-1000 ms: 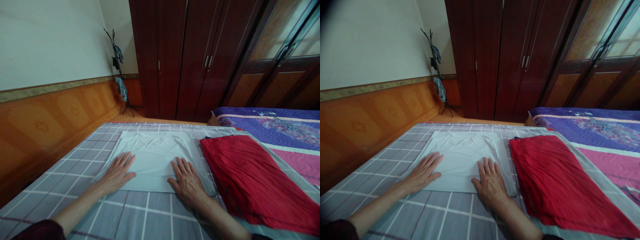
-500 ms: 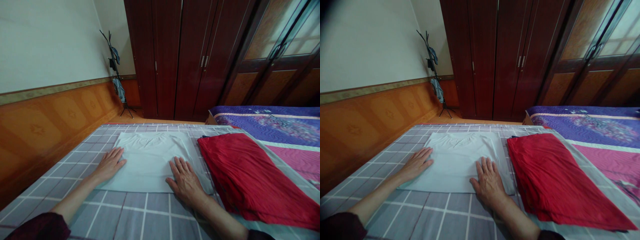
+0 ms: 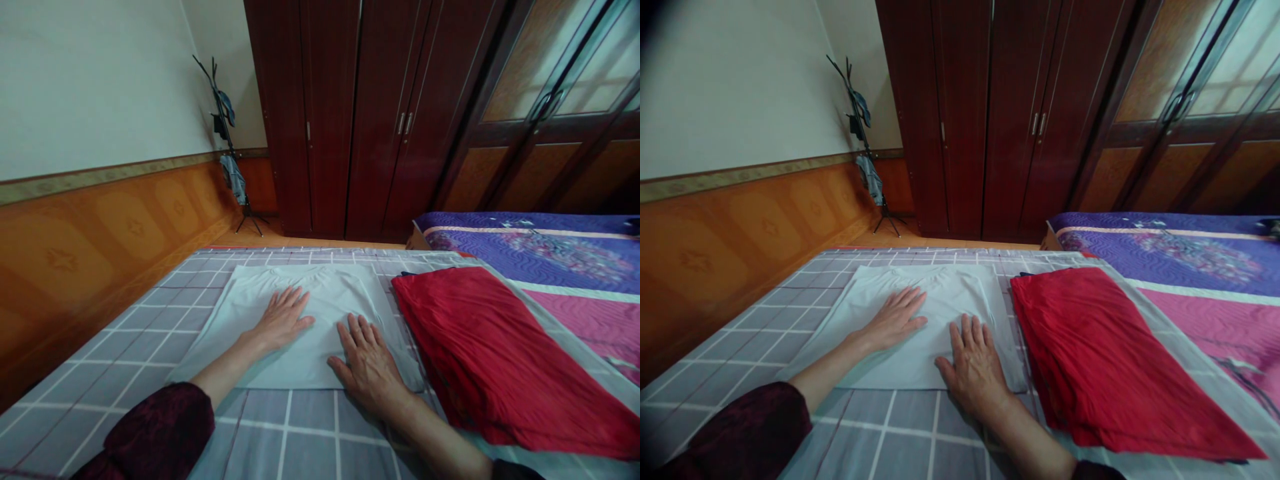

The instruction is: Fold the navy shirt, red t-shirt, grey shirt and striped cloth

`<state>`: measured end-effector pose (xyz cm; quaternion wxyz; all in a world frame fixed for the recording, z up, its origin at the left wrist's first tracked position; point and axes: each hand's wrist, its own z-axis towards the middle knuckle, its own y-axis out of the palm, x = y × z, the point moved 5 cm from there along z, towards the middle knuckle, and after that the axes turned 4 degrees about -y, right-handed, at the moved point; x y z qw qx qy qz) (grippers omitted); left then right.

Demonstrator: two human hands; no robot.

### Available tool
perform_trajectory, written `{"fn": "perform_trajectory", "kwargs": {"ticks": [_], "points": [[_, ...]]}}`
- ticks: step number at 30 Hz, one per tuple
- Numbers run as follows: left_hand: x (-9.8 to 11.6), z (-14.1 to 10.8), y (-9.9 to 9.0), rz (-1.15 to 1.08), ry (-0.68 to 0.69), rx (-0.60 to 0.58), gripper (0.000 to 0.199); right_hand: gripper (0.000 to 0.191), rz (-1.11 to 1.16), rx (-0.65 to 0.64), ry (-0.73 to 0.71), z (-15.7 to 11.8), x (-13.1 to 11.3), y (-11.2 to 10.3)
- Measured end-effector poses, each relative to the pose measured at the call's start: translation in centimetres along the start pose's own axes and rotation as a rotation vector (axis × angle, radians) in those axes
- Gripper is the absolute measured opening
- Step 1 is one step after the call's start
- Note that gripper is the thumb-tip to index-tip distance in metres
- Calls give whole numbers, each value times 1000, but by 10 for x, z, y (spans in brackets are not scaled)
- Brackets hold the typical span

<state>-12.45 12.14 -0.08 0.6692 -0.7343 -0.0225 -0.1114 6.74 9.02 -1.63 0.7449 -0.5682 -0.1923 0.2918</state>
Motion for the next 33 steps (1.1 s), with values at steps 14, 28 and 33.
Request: {"fn": "perform_trajectory", "kwargs": {"ticks": [14,28,33], "points": [[103,38,24,-225,318,37,59,44,77,37,-25,3,6,-14],[102,34,25,-228,376,63,66,36,-207,115,94,-38,63,-9],[101,34,27,-249,380,53,67,40,-238,84,122,-66,68,-25]]}}
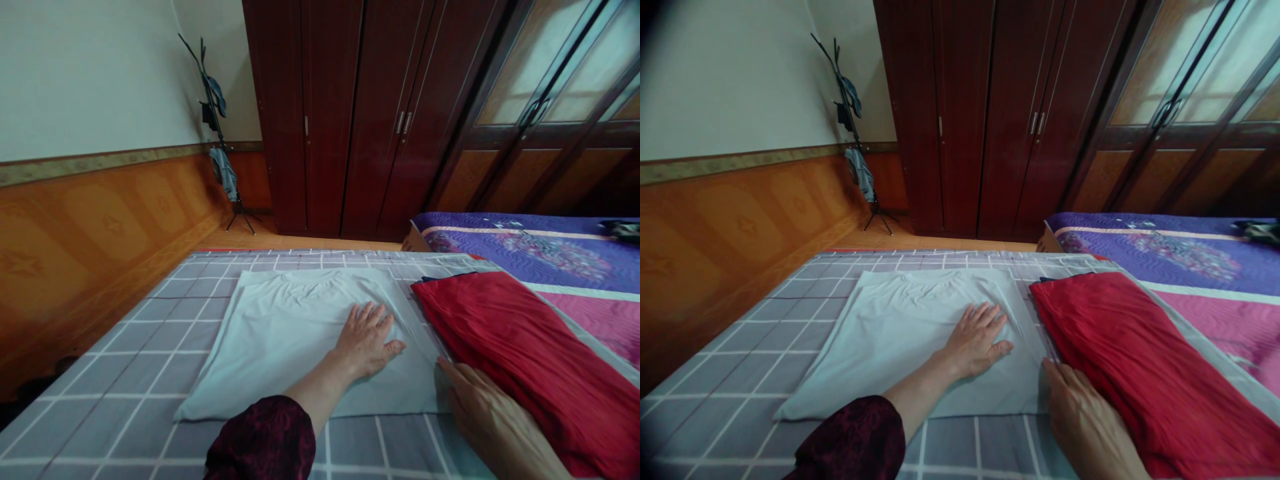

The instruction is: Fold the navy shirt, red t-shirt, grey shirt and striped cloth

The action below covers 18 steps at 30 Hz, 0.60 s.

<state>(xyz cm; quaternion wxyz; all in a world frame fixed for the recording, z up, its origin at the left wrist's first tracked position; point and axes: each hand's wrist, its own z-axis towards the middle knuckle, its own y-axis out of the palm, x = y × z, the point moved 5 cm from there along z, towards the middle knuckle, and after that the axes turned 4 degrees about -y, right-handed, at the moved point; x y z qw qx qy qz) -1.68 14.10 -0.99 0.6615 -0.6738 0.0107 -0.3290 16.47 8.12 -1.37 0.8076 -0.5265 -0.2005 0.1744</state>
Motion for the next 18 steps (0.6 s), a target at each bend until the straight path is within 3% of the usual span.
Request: {"fn": "perform_trajectory", "kwargs": {"ticks": [4,11,18], "points": [[1,0,-1,-13,1,-3,67,34,-30,-88,68,-10,5,-4],[0,0,-1,-9,-5,0,65,18,-47,-440,325,-8,13,3],[-1,0,1,5,-4,10,65,18,-66,-420,452,-18,1,-8]]}}
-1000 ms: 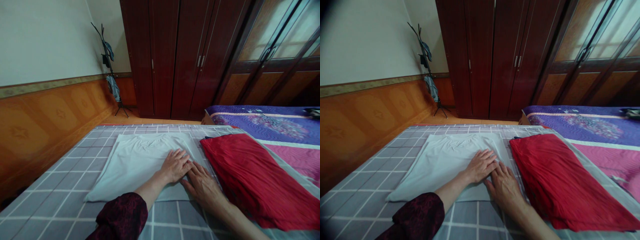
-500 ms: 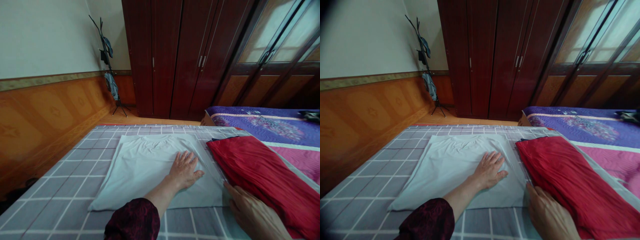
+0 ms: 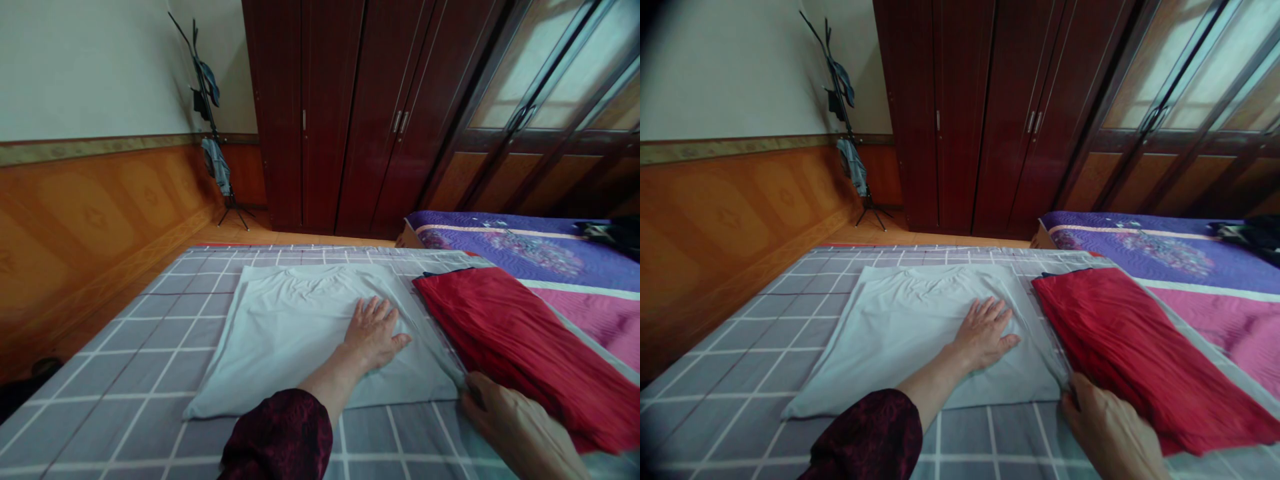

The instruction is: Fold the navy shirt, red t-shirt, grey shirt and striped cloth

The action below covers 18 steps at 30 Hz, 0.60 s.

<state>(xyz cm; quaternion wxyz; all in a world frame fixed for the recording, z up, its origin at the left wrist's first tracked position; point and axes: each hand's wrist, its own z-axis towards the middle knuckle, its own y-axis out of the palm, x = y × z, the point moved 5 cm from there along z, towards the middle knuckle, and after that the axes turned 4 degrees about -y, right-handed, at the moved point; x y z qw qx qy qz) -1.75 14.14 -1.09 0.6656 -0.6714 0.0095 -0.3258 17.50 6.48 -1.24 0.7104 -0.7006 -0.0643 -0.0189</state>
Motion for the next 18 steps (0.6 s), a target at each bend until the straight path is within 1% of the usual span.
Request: {"fn": "perform_trajectory", "kwargs": {"ticks": [4,6,9,12,13,15,18], "points": [[0,0,-1,3,-1,13,63,25,-97,33,141,-4,0,-10],[0,0,-1,1,2,22,61,25,-80,36,143,-4,0,-11],[1,0,1,0,10,27,60,24,54,42,100,-5,2,-9],[3,0,-3,13,23,20,58,36,205,119,85,-6,4,-9],[3,-1,-7,19,31,11,57,42,238,139,93,-6,5,-10],[3,-4,-20,27,51,-1,54,51,288,134,105,-5,5,-9],[-8,-16,-51,40,66,46,51,54,293,128,94,-1,-1,-13]]}}
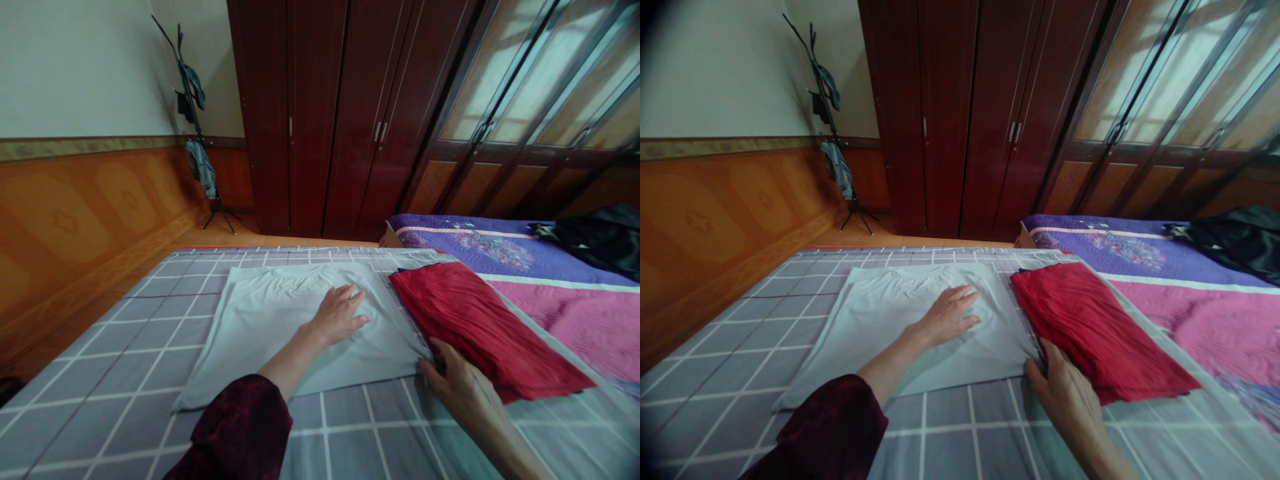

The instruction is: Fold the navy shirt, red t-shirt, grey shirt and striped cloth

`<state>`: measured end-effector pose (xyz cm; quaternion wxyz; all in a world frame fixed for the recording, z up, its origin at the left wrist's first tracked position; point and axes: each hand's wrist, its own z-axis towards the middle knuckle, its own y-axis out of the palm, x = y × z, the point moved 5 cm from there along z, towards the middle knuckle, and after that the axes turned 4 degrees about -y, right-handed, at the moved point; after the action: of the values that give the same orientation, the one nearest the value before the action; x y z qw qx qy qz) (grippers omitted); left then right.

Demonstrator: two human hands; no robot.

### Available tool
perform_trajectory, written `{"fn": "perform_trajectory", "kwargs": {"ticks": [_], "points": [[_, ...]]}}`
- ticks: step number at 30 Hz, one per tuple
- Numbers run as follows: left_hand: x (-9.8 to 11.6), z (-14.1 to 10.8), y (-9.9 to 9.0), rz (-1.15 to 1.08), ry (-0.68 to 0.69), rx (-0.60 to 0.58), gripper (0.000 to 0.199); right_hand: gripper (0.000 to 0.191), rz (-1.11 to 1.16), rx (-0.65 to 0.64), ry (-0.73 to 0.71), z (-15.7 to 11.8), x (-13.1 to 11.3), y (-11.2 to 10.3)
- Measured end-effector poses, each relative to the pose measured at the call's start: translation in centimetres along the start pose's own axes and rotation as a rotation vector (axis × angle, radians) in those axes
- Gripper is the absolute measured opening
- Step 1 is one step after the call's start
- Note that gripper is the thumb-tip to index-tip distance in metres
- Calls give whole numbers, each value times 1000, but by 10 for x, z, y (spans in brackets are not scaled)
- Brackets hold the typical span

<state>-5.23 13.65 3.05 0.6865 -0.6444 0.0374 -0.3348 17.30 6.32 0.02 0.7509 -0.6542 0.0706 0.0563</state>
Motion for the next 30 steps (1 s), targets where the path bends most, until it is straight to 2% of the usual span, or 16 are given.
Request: {"fn": "perform_trajectory", "kwargs": {"ticks": [2,4,6,10,13,15,17,19,21,23,27,30], "points": [[-15,-15,-21,27,-12,48,50,48,-47,-14,-13,2,-7,-2],[-37,-37,-37,67,-39,78,49,40,-116,-85,1,5,-14,-3],[-66,-65,-46,101,-94,102,47,34,-180,-149,15,8,-20,-4],[-133,-121,-55,69,-261,222,46,27,-167,-152,18,19,-24,-5],[-179,-151,-63,-147,-400,392,43,20,80,-151,63,27,-20,3],[-205,-163,-69,-406,-524,537,42,20,413,-153,124,29,-18,9],[-222,-168,-72,-615,-619,655,43,23,764,-168,202,28,-18,15],[-228,-170,-76,-707,-653,722,44,25,995,-173,292,25,-19,18],[-227,-169,-78,-756,-660,753,44,23,1105,-177,363,23,-20,18],[-222,-168,-76,-920,-652,752,43,20,1160,-178,420,23,-23,18],[-201,-159,-65,-1392,-592,610,44,14,1216,-222,533,32,-32,17],[-189,-152,-59,-1544,-563,474,42,11,1215,-259,459,53,-58,9]]}}
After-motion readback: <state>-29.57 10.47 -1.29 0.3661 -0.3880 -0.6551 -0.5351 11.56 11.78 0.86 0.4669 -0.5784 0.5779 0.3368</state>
